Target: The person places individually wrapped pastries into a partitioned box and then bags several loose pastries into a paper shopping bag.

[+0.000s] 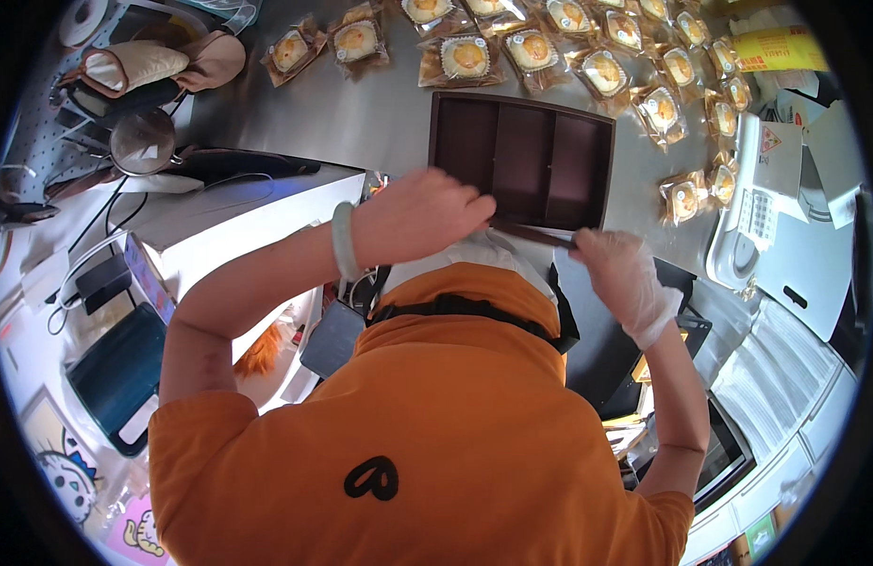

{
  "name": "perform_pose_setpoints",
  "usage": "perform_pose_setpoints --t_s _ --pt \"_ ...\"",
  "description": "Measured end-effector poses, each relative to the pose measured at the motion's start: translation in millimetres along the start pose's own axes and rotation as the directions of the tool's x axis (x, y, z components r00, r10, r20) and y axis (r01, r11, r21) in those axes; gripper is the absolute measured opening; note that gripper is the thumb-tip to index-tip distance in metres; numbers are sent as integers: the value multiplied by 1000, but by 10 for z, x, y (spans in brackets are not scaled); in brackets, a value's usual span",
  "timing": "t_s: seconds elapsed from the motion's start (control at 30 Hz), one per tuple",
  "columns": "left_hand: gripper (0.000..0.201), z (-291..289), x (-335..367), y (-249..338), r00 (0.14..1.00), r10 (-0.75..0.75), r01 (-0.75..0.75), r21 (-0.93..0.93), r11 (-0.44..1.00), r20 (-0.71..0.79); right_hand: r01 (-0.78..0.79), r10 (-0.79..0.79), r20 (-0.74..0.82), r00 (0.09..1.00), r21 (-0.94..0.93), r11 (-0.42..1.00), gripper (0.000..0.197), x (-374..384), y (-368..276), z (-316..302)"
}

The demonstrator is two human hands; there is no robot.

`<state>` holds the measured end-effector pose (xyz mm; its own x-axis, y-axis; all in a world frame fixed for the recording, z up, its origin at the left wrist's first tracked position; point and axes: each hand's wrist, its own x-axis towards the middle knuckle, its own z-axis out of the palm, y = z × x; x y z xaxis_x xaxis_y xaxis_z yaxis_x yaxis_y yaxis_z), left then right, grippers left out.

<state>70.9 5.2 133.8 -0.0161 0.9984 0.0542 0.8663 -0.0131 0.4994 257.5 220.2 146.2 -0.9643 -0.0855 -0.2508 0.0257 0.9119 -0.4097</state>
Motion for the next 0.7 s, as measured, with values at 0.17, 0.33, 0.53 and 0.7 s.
perform_pose_setpoints --t_s 0.17,0.33,0.53,0.7 --pt "10 191 218 -222 996 -77 75 -43 996 -45 32 -42 -109 993 -92 995 9 334 215 3" --pt "9 537 397 -365 947 -319 321 67 945 -35 29 -34 -165 986 -36 999 10 638 681 392" --pt "9 865 468 -409 898 -433 439 104 892 -76 0 -18 -178 984 -102 995 10 781 823 667" --pt "8 937 466 -382 882 -458 469 106 877 -110 7 -30 -197 980 -116 993 8 792 805 686"
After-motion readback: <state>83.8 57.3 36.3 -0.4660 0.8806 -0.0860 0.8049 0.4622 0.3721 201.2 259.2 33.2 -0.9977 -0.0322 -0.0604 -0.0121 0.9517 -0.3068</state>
